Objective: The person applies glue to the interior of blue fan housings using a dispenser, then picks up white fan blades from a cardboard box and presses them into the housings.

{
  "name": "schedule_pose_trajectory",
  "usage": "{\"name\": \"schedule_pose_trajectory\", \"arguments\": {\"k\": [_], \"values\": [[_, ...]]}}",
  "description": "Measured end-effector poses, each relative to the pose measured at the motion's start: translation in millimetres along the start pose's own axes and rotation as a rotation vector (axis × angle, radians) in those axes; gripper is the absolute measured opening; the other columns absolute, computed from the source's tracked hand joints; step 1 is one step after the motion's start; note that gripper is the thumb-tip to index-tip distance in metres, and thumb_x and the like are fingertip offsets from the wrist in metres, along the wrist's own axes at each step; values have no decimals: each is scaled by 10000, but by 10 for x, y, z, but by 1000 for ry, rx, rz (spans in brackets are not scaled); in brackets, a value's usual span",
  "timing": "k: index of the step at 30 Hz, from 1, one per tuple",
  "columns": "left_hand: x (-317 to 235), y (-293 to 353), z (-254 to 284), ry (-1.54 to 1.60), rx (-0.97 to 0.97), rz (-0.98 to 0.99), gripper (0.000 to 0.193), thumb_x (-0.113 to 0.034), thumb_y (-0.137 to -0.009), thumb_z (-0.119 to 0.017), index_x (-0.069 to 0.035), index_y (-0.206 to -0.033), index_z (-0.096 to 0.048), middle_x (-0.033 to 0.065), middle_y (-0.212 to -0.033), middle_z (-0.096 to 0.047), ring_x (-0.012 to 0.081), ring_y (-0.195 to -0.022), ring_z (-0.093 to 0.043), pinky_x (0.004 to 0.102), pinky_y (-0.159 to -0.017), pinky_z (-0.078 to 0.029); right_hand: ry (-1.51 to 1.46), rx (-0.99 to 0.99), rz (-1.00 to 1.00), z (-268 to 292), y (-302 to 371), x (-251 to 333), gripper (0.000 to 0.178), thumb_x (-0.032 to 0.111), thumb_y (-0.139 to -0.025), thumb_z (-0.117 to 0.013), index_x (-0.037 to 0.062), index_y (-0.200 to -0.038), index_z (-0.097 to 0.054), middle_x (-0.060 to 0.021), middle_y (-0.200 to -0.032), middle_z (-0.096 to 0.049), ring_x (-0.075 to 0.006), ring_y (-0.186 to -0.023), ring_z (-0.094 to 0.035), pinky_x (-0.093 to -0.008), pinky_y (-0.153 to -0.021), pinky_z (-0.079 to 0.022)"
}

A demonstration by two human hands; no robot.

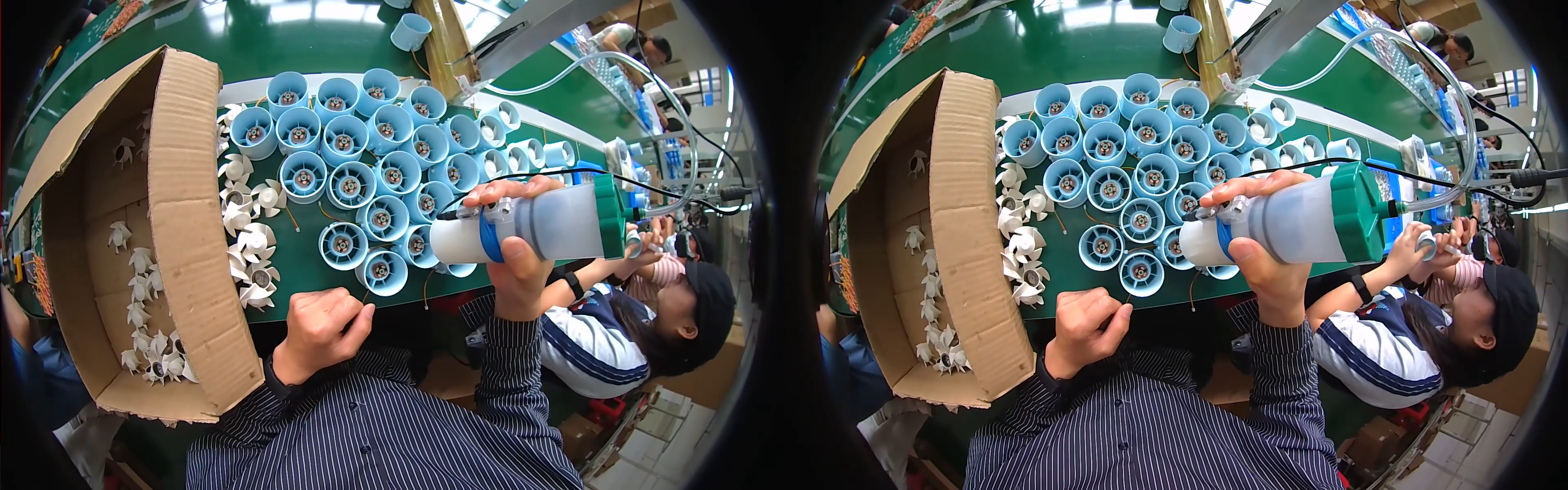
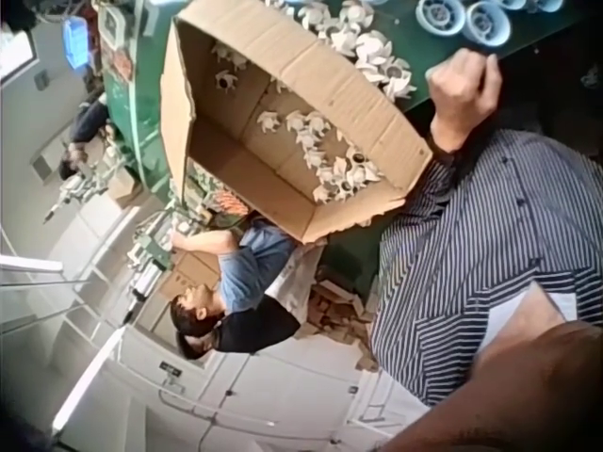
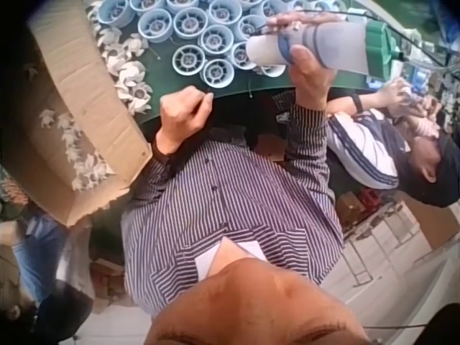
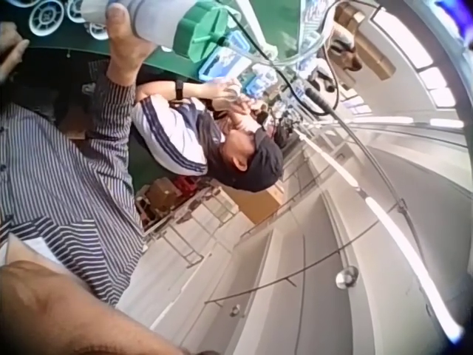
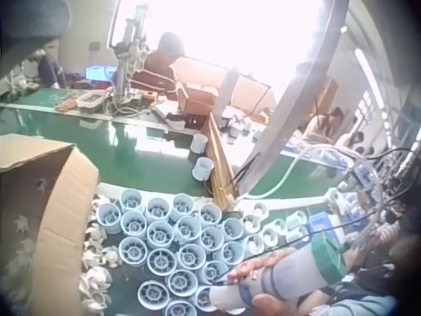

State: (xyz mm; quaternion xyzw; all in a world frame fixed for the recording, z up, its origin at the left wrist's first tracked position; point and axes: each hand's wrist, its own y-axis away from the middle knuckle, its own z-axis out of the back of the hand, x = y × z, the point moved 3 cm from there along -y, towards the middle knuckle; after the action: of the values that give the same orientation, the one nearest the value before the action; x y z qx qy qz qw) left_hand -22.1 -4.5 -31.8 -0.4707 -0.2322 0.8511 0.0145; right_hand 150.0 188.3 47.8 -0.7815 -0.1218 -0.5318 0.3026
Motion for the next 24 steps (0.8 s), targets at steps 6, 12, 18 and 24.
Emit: {"name": "schedule_pose_trajectory", "arguments": {"k": [6, 12, 18, 24], "values": [[-8, 2, 15, 5, -12, -12, 255, -39, -823, -806, -72, -713, -579, 54, -594, -510, 257, -476, -541, 389, -470, -412, 19, -7, 11, -51, 70, 155, 679, 253, -867, -932, 89, -1322, -455, -242, -1232, -710, -355, -1147, -717, -519, -1024, -587], [27, -1, -11, 50, -37, -42, 232, -14, -825, -797, -63, -732, -590, 58, -595, -493, 255, -456, -509, 389, -456, -381, -47, 45, -24, -323, 152, 158, 697, 271, -866, -927, 106, -1329, -434, -236, -1245, -693, -358, -1150, -705, -521, -1015, -586], [16, 7, -7, 58, -57, -40, 237, -14, -823, -800, -62, -736, -584, 62, -599, -492, 263, -459, -512, 394, -455, -389, -89, 100, -28, -477, 213, -44, 680, 254, -878, -920, 131, -1323, -421, -202, -1216, -678, -340, -1129, -688, -530, -1019, -571], [29, 8, -8, 58, -62, -48, 248, -6, -815, -800, -62, -734, -573, 63, -595, -484, 264, -458, -513, 396, -450, -388, -106, 50, -33, -463, 232, -105, 669, 239, -882, -918, 140, -1322, -423, -187, -1192, -677, -329, -1109, -684, -536, -1024, -565]]}}
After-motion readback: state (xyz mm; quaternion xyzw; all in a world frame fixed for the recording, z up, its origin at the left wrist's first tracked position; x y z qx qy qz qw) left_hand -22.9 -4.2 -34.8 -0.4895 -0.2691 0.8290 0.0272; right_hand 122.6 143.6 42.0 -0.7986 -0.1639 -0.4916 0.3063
